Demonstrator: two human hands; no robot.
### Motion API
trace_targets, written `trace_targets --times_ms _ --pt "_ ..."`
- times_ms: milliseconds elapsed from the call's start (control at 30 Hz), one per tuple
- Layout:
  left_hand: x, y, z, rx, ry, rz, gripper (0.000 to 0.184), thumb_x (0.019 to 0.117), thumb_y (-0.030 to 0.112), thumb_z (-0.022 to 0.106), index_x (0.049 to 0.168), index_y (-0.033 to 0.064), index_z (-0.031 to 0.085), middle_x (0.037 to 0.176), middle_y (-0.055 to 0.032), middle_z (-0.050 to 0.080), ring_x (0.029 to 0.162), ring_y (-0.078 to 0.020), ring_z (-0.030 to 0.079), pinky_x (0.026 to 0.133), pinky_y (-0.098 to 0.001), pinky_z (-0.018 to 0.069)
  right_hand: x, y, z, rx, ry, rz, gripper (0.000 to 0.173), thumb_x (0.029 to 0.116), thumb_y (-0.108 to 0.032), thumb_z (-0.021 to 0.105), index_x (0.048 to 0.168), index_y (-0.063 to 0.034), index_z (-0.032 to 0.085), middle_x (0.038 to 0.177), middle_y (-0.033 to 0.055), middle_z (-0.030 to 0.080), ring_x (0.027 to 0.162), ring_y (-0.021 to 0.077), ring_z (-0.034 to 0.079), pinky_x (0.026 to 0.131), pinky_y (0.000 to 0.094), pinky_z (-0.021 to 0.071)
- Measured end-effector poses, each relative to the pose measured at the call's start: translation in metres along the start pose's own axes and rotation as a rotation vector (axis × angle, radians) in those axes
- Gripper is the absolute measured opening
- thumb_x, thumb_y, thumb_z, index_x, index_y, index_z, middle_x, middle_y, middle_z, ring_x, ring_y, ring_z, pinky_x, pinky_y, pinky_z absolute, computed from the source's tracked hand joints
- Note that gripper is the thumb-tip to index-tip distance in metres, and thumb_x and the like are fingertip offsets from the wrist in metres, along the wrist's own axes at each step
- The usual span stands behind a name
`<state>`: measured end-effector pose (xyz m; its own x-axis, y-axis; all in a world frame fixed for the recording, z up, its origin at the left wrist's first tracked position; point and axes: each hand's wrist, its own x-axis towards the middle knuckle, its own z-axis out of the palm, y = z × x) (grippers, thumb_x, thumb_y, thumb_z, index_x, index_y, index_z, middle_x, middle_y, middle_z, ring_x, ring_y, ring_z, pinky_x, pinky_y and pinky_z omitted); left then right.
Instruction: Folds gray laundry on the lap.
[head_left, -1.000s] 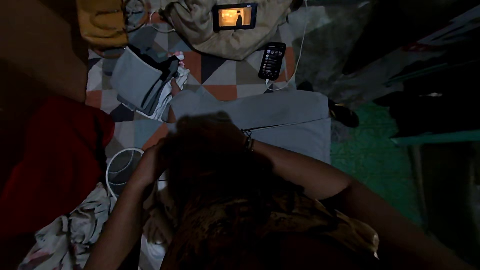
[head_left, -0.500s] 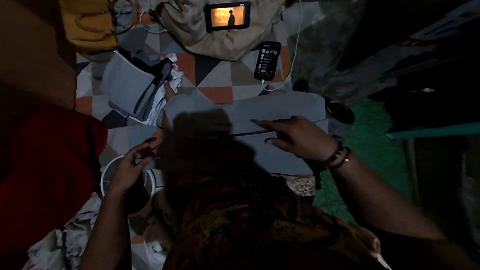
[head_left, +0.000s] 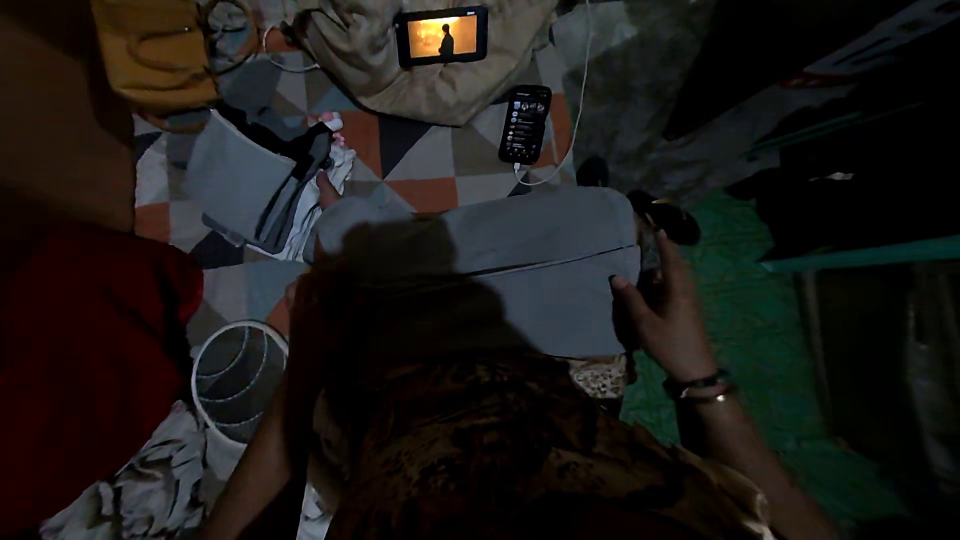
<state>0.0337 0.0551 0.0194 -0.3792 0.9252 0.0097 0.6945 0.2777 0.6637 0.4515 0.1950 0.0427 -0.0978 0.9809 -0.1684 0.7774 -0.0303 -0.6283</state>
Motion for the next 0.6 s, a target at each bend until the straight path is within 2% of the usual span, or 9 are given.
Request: trace_targets --times_ms 67,167,233,267,333,367,433,533,600 --pt "0.003 0.000 0.006 0.066 0.013 0.053 0.052 0.0964 0.031 0.061 0.137 -0.0015 0.057 0.132 -0.0271 0.057 0.124 -0.0432 0.054 0.104 -0.0599 0.0429 -0.017 -0.007 0.012 -0.106 0.081 0.012 0.088 0.0977 -0.046 0.058 0.163 -0.0058 0.016 0.134 0.0343 0.049 0.107 0.0432 0.058 0.089 0.0585 0.0500" --pt "0.002 -0.003 0.017 0.076 0.097 0.095 0.052 0.0970 0.029 0.060 0.137 -0.0044 0.055 0.131 -0.0299 0.057 0.122 -0.0441 0.055 0.105 -0.0567 0.0425 -0.029 -0.007 0.024 -0.196 0.119 0.003 0.081 0.1014 -0.045 0.054 0.163 -0.0042 0.020 0.134 0.0350 0.052 0.104 0.0488 0.062 0.083 0.0616 0.0533" --pt "-0.002 0.003 0.027 0.082 0.159 0.056 0.053 0.0959 0.030 0.060 0.135 -0.0052 0.056 0.132 -0.0312 0.056 0.124 -0.0452 0.053 0.107 -0.0554 0.0398 -0.026 0.001 0.022 -0.178 0.079 -0.023 0.079 0.1032 -0.045 0.051 0.164 -0.0064 0.017 0.141 0.0311 0.054 0.111 0.0463 0.064 0.090 0.0608 0.0528" --pt "-0.004 0.009 0.028 0.065 0.149 0.012 0.052 0.0953 0.028 0.061 0.135 -0.0059 0.057 0.133 -0.0320 0.055 0.125 -0.0467 0.051 0.108 -0.0570 0.0370 -0.024 0.003 0.017 -0.172 0.058 -0.032 0.078 0.1037 -0.043 0.051 0.164 -0.0071 0.017 0.136 0.0298 0.059 0.105 0.0440 0.068 0.088 0.0599 0.0538" --pt "-0.008 0.011 0.029 0.037 0.122 -0.028 0.051 0.0930 0.025 0.065 0.132 -0.0064 0.061 0.132 -0.0332 0.057 0.125 -0.0493 0.052 0.109 -0.0606 0.0348 -0.021 0.005 0.006 -0.173 0.028 -0.033 0.076 0.1039 -0.042 0.052 0.164 -0.0091 0.018 0.106 0.0272 0.069 0.077 0.0383 0.068 0.071 0.0586 0.0545" --pt "-0.012 0.004 0.033 0.052 0.126 -0.010 0.049 0.0947 0.029 0.064 0.132 -0.0032 0.062 0.131 -0.0312 0.057 0.123 -0.0477 0.052 0.109 -0.0601 0.0358 -0.021 0.006 0.002 -0.178 0.008 -0.023 0.076 0.1040 -0.043 0.052 0.164 -0.0112 0.018 0.095 0.0244 0.069 0.069 0.0353 0.065 0.065 0.0572 0.0537" --pt "-0.017 -0.009 0.041 0.119 0.194 0.087 0.049 0.0970 0.039 0.059 0.130 0.0036 0.065 0.126 -0.0266 0.059 0.118 -0.0433 0.055 0.105 -0.0579 0.0399 -0.021 0.008 -0.003 -0.191 -0.015 -0.029 0.076 0.1042 -0.044 0.050 0.165 -0.0120 0.016 0.084 0.0201 0.068 0.060 0.0307 0.061 0.059 0.0531 0.0530" --pt "-0.017 0.005 0.033 0.122 0.191 0.102 0.050 0.0979 0.038 0.058 0.132 0.0020 0.062 0.129 -0.0269 0.058 0.125 -0.0464 0.049 0.109 -0.0597 0.0321 -0.022 0.011 0.000 -0.235 -0.001 -0.046 0.075 0.1041 -0.043 0.050 0.164 -0.0091 0.019 0.089 0.0227 0.070 0.062 0.0346 0.064 0.059 0.0560 0.0532" --pt "-0.014 0.010 0.032 0.142 0.182 0.132 0.050 0.0995 0.038 0.055 0.134 0.0027 0.062 0.130 -0.0234 0.062 0.129 -0.0460 0.048 0.111 -0.0612 0.0280 -0.021 0.013 0.002 -0.241 0.031 -0.044 0.077 0.1027 -0.046 0.051 0.163 -0.0074 0.022 0.115 0.0299 0.066 0.084 0.0424 0.068 0.074 0.0612 0.0541"
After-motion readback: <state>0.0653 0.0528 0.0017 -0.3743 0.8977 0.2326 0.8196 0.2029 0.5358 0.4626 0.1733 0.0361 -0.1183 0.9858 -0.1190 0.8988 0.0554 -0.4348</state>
